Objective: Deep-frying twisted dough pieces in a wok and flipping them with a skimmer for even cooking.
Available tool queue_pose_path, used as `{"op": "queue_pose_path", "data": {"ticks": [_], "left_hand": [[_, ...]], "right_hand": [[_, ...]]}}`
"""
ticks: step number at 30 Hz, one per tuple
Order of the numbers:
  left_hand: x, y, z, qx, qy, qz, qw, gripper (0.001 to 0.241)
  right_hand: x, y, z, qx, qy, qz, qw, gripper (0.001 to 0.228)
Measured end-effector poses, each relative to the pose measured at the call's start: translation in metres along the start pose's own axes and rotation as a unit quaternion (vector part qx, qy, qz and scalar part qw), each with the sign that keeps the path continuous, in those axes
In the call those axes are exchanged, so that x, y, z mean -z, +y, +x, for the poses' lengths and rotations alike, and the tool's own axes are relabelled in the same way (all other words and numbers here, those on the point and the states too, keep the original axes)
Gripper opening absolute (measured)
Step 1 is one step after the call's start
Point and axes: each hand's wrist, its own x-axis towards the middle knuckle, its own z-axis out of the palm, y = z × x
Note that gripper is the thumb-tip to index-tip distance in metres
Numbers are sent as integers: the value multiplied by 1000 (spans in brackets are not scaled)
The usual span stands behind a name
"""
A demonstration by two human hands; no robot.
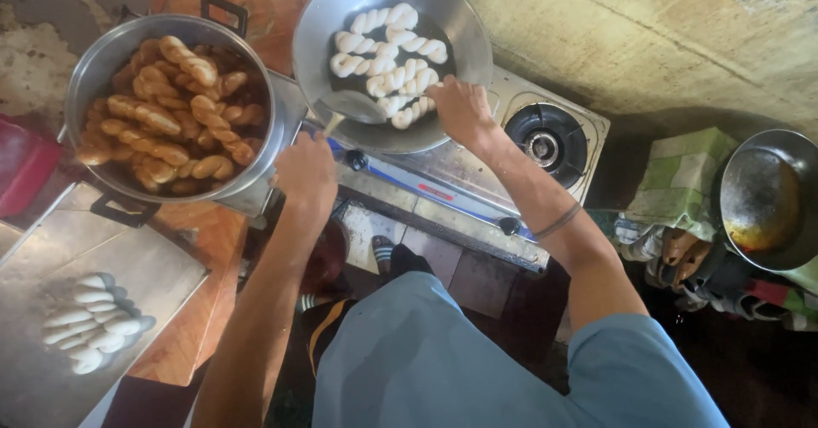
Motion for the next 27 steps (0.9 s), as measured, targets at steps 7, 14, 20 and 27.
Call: {"op": "queue_pose_path", "data": {"ticks": [7,14,20,27], "left_hand": [[-24,-11,8,-158,7,202,966,44],[-25,-4,7,-173,-5,192,966,46],[-10,2,-4,-179,-24,187,966,41],[-26,-10,15,-131,-87,123,980,48]], "right_hand": [[7,-4,1,0,-13,3,1000,27],[5,-7,3,0,-19,10,1000,22],[5,-12,3,-3,-27,47,999,25],[42,-7,-13,-5,-3,-99,995,19]]}}
